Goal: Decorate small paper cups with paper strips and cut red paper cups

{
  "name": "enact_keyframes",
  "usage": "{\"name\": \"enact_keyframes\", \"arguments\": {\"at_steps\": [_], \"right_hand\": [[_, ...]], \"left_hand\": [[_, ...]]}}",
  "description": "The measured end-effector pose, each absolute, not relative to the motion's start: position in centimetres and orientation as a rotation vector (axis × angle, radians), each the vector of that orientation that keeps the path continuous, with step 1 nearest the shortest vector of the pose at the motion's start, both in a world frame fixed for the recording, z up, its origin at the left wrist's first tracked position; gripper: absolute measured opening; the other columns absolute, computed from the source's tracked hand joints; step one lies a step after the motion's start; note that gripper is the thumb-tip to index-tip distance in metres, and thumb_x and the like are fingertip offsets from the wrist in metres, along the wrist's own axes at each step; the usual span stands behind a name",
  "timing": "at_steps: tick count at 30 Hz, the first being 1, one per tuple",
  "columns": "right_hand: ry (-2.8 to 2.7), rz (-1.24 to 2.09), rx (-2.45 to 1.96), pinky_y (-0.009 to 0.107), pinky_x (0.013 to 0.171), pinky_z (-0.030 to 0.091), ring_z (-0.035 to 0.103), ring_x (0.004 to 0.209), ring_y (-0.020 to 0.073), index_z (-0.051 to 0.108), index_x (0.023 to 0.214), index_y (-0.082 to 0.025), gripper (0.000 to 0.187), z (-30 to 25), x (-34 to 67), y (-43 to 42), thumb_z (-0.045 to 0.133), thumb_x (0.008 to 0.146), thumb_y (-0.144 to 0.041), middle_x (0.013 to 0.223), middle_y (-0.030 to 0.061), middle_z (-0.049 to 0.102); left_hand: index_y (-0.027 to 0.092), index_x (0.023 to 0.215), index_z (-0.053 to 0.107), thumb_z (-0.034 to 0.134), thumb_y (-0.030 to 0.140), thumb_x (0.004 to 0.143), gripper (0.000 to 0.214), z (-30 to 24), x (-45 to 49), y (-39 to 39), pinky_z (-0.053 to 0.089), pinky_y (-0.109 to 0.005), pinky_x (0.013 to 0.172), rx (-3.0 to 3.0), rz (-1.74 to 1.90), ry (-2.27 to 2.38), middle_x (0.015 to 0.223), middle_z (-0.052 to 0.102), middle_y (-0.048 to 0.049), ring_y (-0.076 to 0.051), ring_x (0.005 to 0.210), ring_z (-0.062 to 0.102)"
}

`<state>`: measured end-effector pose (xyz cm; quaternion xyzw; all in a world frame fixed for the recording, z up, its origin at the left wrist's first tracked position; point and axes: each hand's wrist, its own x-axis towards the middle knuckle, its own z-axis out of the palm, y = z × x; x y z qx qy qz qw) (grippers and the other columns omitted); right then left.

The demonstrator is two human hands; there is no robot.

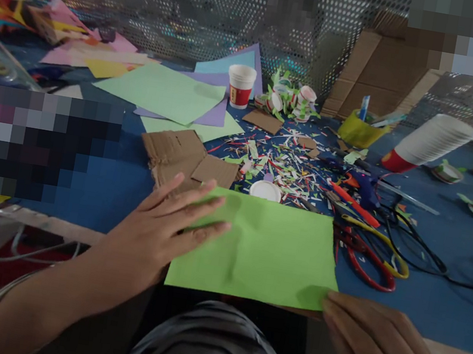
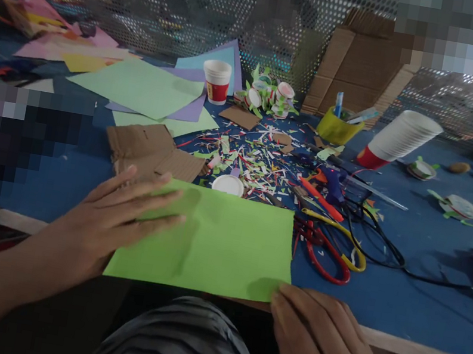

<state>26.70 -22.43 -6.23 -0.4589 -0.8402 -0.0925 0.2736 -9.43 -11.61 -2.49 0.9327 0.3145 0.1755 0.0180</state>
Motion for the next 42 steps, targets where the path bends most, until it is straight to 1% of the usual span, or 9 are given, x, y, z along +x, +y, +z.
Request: {"name": "enact_keyframes", "arguments": {"at_steps": [3, 4, 8, 11, 18, 24, 29, 33, 42], "right_hand": [[-2.268, -0.251, -1.260, 0.036, 0.085, 0.055, 0.071, 0.093, 0.0210, 0.074, 0.113, -0.020, 0.024, -6.2, 26.5, -22.1, 0.071, 0.092, -0.011, 0.103, 0.0053, 0.080], [-2.267, -0.248, -1.264, 0.036, 0.085, 0.055, 0.071, 0.092, 0.0208, 0.074, 0.112, -0.020, 0.023, -6.2, 26.5, -22.1, 0.071, 0.091, -0.011, 0.102, 0.0050, 0.079], [-2.254, -0.230, -1.270, 0.036, 0.086, 0.054, 0.070, 0.093, 0.0210, 0.073, 0.109, -0.021, 0.022, -6.2, 26.4, -21.8, 0.071, 0.091, -0.010, 0.102, 0.0052, 0.077], [-2.258, -0.169, -1.275, 0.036, 0.087, 0.053, 0.068, 0.095, 0.0211, 0.072, 0.109, -0.020, 0.021, -6.0, 26.3, -21.7, 0.070, 0.091, -0.009, 0.103, 0.0067, 0.075], [-2.228, -0.045, -1.323, 0.037, 0.085, 0.051, 0.066, 0.090, 0.0209, 0.068, 0.103, -0.020, 0.012, -5.1, 25.9, -21.1, 0.065, 0.094, -0.013, 0.099, 0.0070, 0.071], [-2.178, -0.019, -1.373, 0.040, 0.087, 0.049, 0.066, 0.088, 0.0214, 0.062, 0.099, -0.023, 0.012, -4.9, 25.5, -20.5, 0.062, 0.095, -0.012, 0.093, 0.0057, 0.069], [-2.180, 0.035, -1.429, 0.039, 0.084, 0.050, 0.067, 0.087, 0.0215, 0.062, 0.098, -0.025, 0.008, -4.9, 25.9, -20.2, 0.061, 0.096, -0.017, 0.091, 0.0044, 0.069], [-2.150, 0.060, -1.454, 0.038, 0.083, 0.051, 0.066, 0.087, 0.0216, 0.061, 0.095, -0.024, 0.007, -4.9, 25.7, -20.0, 0.061, 0.096, -0.017, 0.090, 0.0039, 0.068], [-2.140, 0.094, -1.502, 0.037, 0.080, 0.052, 0.066, 0.084, 0.0211, 0.059, 0.092, -0.024, 0.006, -4.8, 25.7, -19.8, 0.062, 0.095, -0.019, 0.089, 0.0037, 0.066]], "left_hand": [[0.031, 0.152, 0.049, 0.053, 0.010, 0.092, 0.064, -1.2, -8.8, -13.7, 0.018, -0.052, 0.130, 2.810, 0.491, 1.066, 0.164, 0.046, -0.0010, -0.028, 0.156, 0.033], [0.032, 0.150, 0.052, 0.057, 0.012, 0.091, 0.062, -0.9, -8.3, -14.5, 0.024, -0.049, 0.128, 2.785, 0.506, 1.028, 0.161, 0.049, 0.0004, -0.028, 0.153, 0.036], [0.023, 0.134, 0.065, 0.061, 0.021, 0.098, 0.036, -1.3, -5.2, -16.1, 0.045, -0.038, 0.110, 2.695, 0.622, 0.888, 0.136, 0.069, -0.0033, -0.024, 0.129, 0.055], [0.017, 0.127, 0.066, 0.060, 0.025, 0.101, 0.029, -2.6, -3.6, -15.2, 0.053, -0.040, 0.090, 2.672, 0.566, 0.847, 0.117, 0.071, -0.0079, -0.024, 0.105, 0.060], [0.020, 0.118, 0.071, 0.058, 0.030, 0.102, 0.023, -2.9, -3.3, -13.7, 0.049, -0.040, 0.084, 2.617, 0.560, 0.868, 0.107, 0.066, -0.0071, -0.024, 0.098, 0.055], [0.022, 0.109, 0.076, 0.054, 0.017, 0.102, 0.024, -2.7, -3.9, -13.0, 0.044, -0.032, 0.074, 2.529, 0.611, 0.841, 0.095, 0.066, -0.0049, -0.018, 0.087, 0.055], [0.024, 0.099, 0.078, 0.060, 0.020, 0.100, 0.018, -1.9, -4.8, -11.5, 0.044, -0.024, 0.071, 2.260, 0.511, 0.855, 0.090, 0.066, -0.0009, -0.012, 0.083, 0.062], [0.020, 0.080, 0.068, 0.062, 0.020, 0.097, 0.018, -1.2, -5.3, -11.0, 0.041, -0.023, 0.064, 2.203, 0.395, 1.002, 0.080, 0.062, 0.0010, -0.011, 0.073, 0.059], [0.020, 0.079, 0.056, 0.054, 0.018, 0.098, 0.020, -1.5, -5.5, -11.9, 0.040, -0.028, 0.067, 2.284, 0.448, 1.131, 0.082, 0.058, -0.0011, -0.016, 0.077, 0.055]]}}
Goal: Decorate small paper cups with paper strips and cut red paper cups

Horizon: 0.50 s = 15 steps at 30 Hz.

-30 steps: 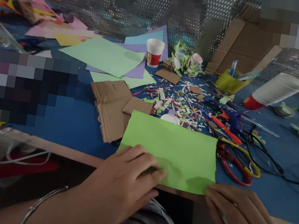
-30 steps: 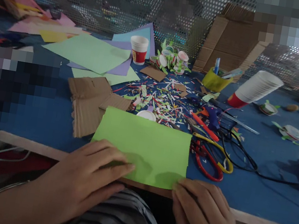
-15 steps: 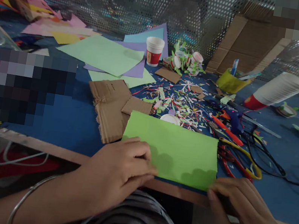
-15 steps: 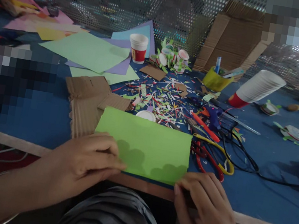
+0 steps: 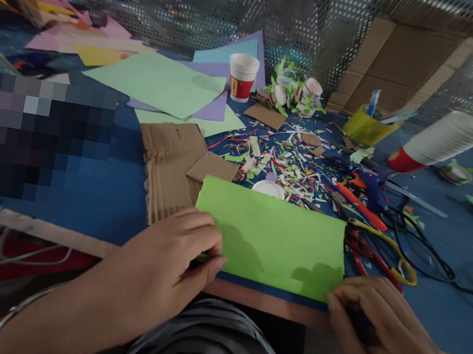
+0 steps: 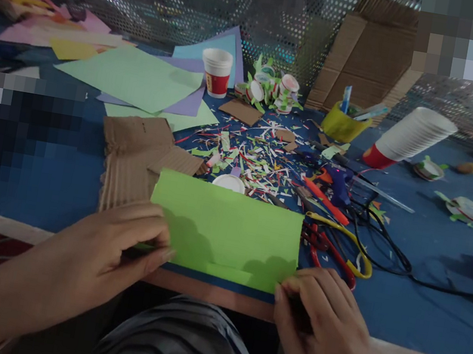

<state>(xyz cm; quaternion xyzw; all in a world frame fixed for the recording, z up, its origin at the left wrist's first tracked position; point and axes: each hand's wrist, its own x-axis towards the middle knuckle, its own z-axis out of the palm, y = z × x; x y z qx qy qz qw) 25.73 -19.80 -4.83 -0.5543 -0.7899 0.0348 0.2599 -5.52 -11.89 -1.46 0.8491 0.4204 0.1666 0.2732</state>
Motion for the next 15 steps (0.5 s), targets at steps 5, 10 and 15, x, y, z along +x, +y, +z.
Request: {"name": "enact_keyframes", "arguments": {"at_steps": [5, 10, 15], "right_hand": [[-2.154, 0.116, -1.504, 0.035, 0.075, 0.052, 0.064, 0.083, 0.0207, 0.058, 0.094, -0.024, 0.006, -4.90, 25.82, -19.69, 0.063, 0.096, -0.021, 0.089, 0.0040, 0.064], [-2.173, 0.105, -1.505, 0.035, 0.074, 0.051, 0.062, 0.082, 0.0202, 0.057, 0.093, -0.024, 0.008, -4.98, 25.84, -19.55, 0.061, 0.097, -0.019, 0.088, 0.0044, 0.063], [-2.177, 0.100, -1.508, 0.035, 0.073, 0.050, 0.061, 0.081, 0.0202, 0.056, 0.091, -0.024, 0.009, -4.89, 25.68, -19.42, 0.059, 0.098, -0.019, 0.087, 0.0044, 0.062]], "left_hand": [[0.020, 0.080, 0.055, 0.053, 0.019, 0.100, 0.020, -1.88, -6.01, -12.35, 0.040, -0.030, 0.069, 2.310, 0.476, 1.193, 0.085, 0.057, -0.0020, -0.018, 0.080, 0.053], [0.020, 0.080, 0.054, 0.053, 0.021, 0.101, 0.021, -2.31, -6.00, -12.73, 0.039, -0.031, 0.071, 2.330, 0.518, 1.207, 0.086, 0.056, -0.0027, -0.019, 0.082, 0.051], [0.021, 0.081, 0.055, 0.052, 0.022, 0.102, 0.021, -1.99, -6.03, -12.82, 0.040, -0.030, 0.073, 2.256, 0.494, 1.222, 0.089, 0.055, -0.0026, -0.019, 0.085, 0.050]]}}
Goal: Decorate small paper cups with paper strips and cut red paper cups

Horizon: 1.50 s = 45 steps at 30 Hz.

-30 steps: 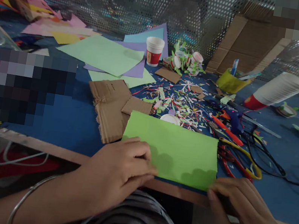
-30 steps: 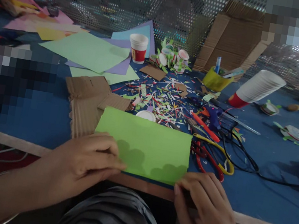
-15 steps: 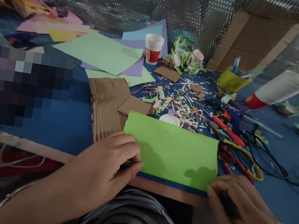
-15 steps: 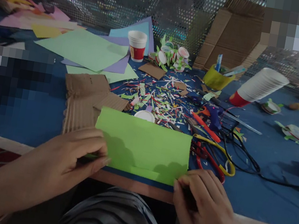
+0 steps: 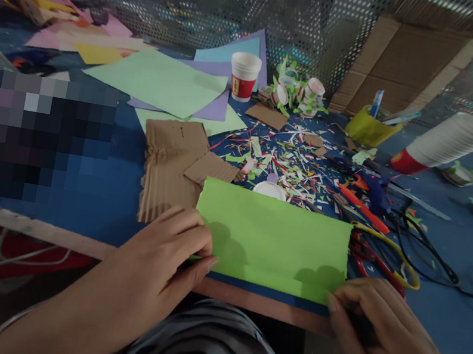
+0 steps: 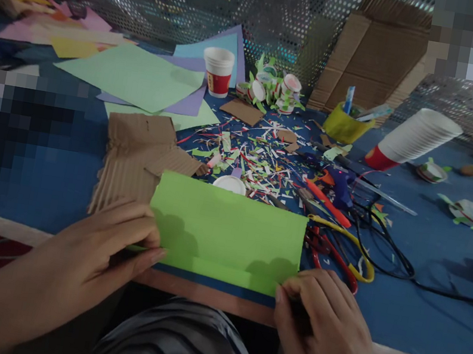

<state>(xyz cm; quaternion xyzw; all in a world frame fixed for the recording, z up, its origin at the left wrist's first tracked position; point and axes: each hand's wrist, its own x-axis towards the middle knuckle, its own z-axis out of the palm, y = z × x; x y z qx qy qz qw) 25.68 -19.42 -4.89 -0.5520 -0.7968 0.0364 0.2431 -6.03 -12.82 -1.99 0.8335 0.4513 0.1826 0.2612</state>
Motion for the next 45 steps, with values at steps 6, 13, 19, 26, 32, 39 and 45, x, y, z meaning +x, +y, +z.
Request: {"name": "enact_keyframes", "arguments": {"at_steps": [6, 13, 19, 26, 32, 39, 45], "right_hand": [[-2.182, 0.124, -1.511, 0.034, 0.072, 0.050, 0.061, 0.082, 0.0197, 0.055, 0.091, -0.024, 0.009, -4.8, 25.7, -19.5, 0.060, 0.098, -0.019, 0.087, 0.0043, 0.061], [-2.203, 0.141, -1.509, 0.034, 0.072, 0.049, 0.061, 0.082, 0.0202, 0.056, 0.093, -0.024, 0.007, -4.9, 26.0, -19.5, 0.060, 0.098, -0.022, 0.088, 0.0042, 0.062], [-2.188, 0.153, -1.523, 0.034, 0.074, 0.048, 0.059, 0.084, 0.0207, 0.055, 0.092, -0.024, 0.009, -5.0, 25.9, -19.5, 0.060, 0.098, -0.023, 0.088, 0.0044, 0.060], [-2.185, 0.137, -1.494, 0.034, 0.074, 0.047, 0.058, 0.082, 0.0194, 0.055, 0.091, -0.023, 0.009, -4.7, 25.6, -19.4, 0.058, 0.099, -0.021, 0.086, 0.0040, 0.060], [-2.174, 0.141, -1.482, 0.034, 0.075, 0.046, 0.057, 0.083, 0.0195, 0.054, 0.089, -0.023, 0.011, -4.8, 25.5, -19.3, 0.057, 0.100, -0.021, 0.086, 0.0040, 0.060], [-2.161, 0.137, -1.486, 0.034, 0.074, 0.046, 0.057, 0.082, 0.0198, 0.055, 0.089, -0.024, 0.011, -4.9, 25.5, -19.3, 0.058, 0.099, -0.023, 0.086, 0.0037, 0.060], [-2.171, 0.145, -1.485, 0.034, 0.076, 0.046, 0.057, 0.083, 0.0197, 0.055, 0.090, -0.023, 0.010, -5.0, 25.6, -19.4, 0.058, 0.099, -0.020, 0.087, 0.0040, 0.060]], "left_hand": [[0.021, 0.084, 0.055, 0.046, 0.023, 0.106, 0.024, -1.6, -6.3, -12.7, 0.042, -0.030, 0.077, 2.235, 0.405, 1.163, 0.093, 0.056, -0.0029, -0.019, 0.089, 0.050], [0.020, 0.087, 0.057, 0.043, 0.026, 0.107, 0.026, -1.3, -6.4, -12.8, 0.041, -0.032, 0.084, 2.220, 0.343, 1.168, 0.099, 0.054, -0.0036, -0.019, 0.096, 0.050], [0.020, 0.082, 0.057, 0.047, 0.022, 0.104, 0.025, -1.2, -5.9, -13.4, 0.040, -0.033, 0.082, 2.235, 0.415, 1.268, 0.098, 0.054, -0.0029, -0.019, 0.094, 0.049], [0.020, 0.082, 0.055, 0.052, 0.021, 0.101, 0.019, -1.9, -6.0, -13.6, 0.038, -0.035, 0.081, 2.295, 0.441, 1.321, 0.095, 0.055, -0.0031, -0.021, 0.094, 0.046], [0.021, 0.086, 0.052, 0.052, 0.024, 0.102, 0.016, -2.8, -6.5, -14.3, 0.035, -0.036, 0.080, 2.369, 0.491, 1.420, 0.093, 0.053, -0.0031, -0.023, 0.091, 0.044], [0.021, 0.085, 0.049, 0.055, 0.024, 0.100, 0.017, -3.3, -7.0, -15.0, 0.034, -0.037, 0.080, 2.384, 0.572, 1.517, 0.092, 0.053, -0.0035, -0.024, 0.092, 0.044], [0.022, 0.086, 0.050, 0.055, 0.023, 0.100, 0.015, -3.4, -7.2, -15.4, 0.034, -0.037, 0.080, 2.395, 0.627, 1.563, 0.092, 0.053, -0.0039, -0.024, 0.092, 0.044]]}}
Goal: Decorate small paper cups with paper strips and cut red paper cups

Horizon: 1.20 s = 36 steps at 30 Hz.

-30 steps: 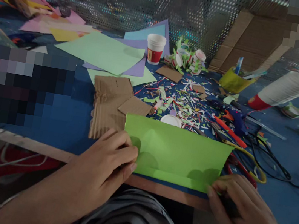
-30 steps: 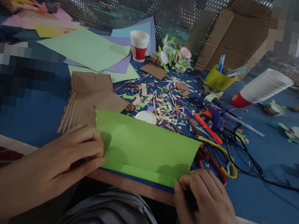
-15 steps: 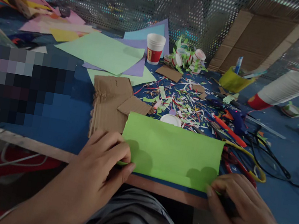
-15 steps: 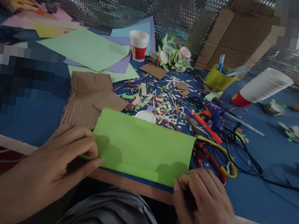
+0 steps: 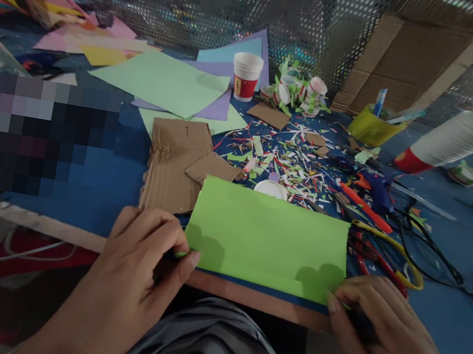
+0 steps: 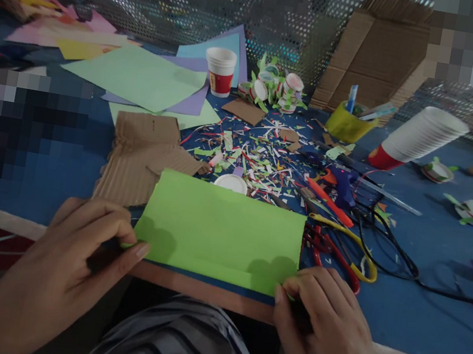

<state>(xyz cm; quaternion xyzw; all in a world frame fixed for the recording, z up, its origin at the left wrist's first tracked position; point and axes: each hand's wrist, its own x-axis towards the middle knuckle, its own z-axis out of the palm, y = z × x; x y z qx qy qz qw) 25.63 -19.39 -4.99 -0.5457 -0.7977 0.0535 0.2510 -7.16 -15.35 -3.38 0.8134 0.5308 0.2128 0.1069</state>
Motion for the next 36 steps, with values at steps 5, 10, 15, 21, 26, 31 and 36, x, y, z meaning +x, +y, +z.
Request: {"name": "enact_keyframes", "arguments": {"at_steps": [5, 10, 15, 21, 26, 31, 36], "right_hand": [[-2.172, 0.148, -1.467, 0.034, 0.074, 0.045, 0.057, 0.083, 0.0194, 0.055, 0.090, -0.023, 0.009, -5.0, 25.8, -19.5, 0.059, 0.099, -0.022, 0.087, 0.0038, 0.060], [-2.163, 0.149, -1.471, 0.034, 0.078, 0.046, 0.058, 0.085, 0.0192, 0.056, 0.091, -0.023, 0.009, -5.0, 25.8, -19.5, 0.059, 0.099, -0.021, 0.088, 0.0036, 0.060], [-2.150, 0.173, -1.479, 0.034, 0.075, 0.047, 0.059, 0.084, 0.0192, 0.056, 0.089, -0.024, 0.010, -5.0, 25.8, -19.5, 0.059, 0.099, -0.021, 0.088, 0.0031, 0.061], [-2.160, 0.186, -1.491, 0.035, 0.073, 0.048, 0.060, 0.083, 0.0204, 0.057, 0.090, -0.024, 0.010, -4.9, 25.9, -19.6, 0.060, 0.098, -0.020, 0.088, 0.0037, 0.062], [-2.192, 0.208, -1.489, 0.034, 0.073, 0.049, 0.060, 0.084, 0.0198, 0.056, 0.090, -0.024, 0.010, -4.9, 26.1, -19.4, 0.061, 0.098, -0.020, 0.089, 0.0036, 0.062], [-2.175, 0.258, -1.479, 0.033, 0.072, 0.049, 0.060, 0.084, 0.0188, 0.056, 0.089, -0.025, 0.011, -4.7, 26.1, -19.5, 0.061, 0.097, -0.018, 0.089, 0.0029, 0.061], [-2.158, 0.267, -1.460, 0.033, 0.071, 0.050, 0.062, 0.083, 0.0192, 0.058, 0.088, -0.025, 0.011, -4.5, 26.0, -19.6, 0.061, 0.096, -0.018, 0.088, 0.0029, 0.062]], "left_hand": [[0.023, 0.084, 0.048, 0.057, 0.028, 0.100, 0.019, -3.8, -7.6, -15.4, 0.035, -0.038, 0.079, 2.397, 0.649, 1.622, 0.088, 0.052, -0.0038, -0.026, 0.091, 0.043], [0.022, 0.094, 0.049, 0.058, 0.028, 0.099, 0.012, -3.9, -7.5, -15.4, 0.037, -0.041, 0.082, 2.394, 0.675, 1.649, 0.095, 0.052, -0.0046, -0.026, 0.093, 0.045], [0.039, 0.126, 0.060, 0.051, 0.002, 0.092, 0.051, -3.9, -6.6, -15.9, 0.038, -0.047, 0.094, 2.561, 0.656, 1.549, 0.121, 0.046, -0.0063, -0.026, 0.105, 0.045], [0.052, 0.145, 0.052, 0.049, 0.002, 0.093, 0.072, -3.5, -6.4, -15.3, 0.045, -0.044, 0.091, 2.728, 0.388, 1.147, 0.132, 0.045, -0.0071, -0.028, 0.112, 0.044], [0.057, 0.155, 0.036, 0.051, -0.002, 0.090, 0.089, -2.6, -6.1, -14.5, 0.044, -0.039, 0.089, 2.823, 0.204, 1.111, 0.121, 0.052, -0.0053, -0.024, 0.103, 0.047], [0.056, 0.157, 0.032, 0.054, 0.002, 0.092, 0.088, -1.8, -5.0, -13.7, 0.040, -0.036, 0.086, 2.873, 0.114, 1.039, 0.108, 0.055, -0.0038, -0.023, 0.096, 0.049], [0.054, 0.156, 0.037, 0.055, 0.009, 0.097, 0.077, -1.7, -4.6, -13.5, 0.036, -0.036, 0.083, 2.929, 0.094, 0.972, 0.104, 0.056, -0.0034, -0.023, 0.093, 0.049]]}}
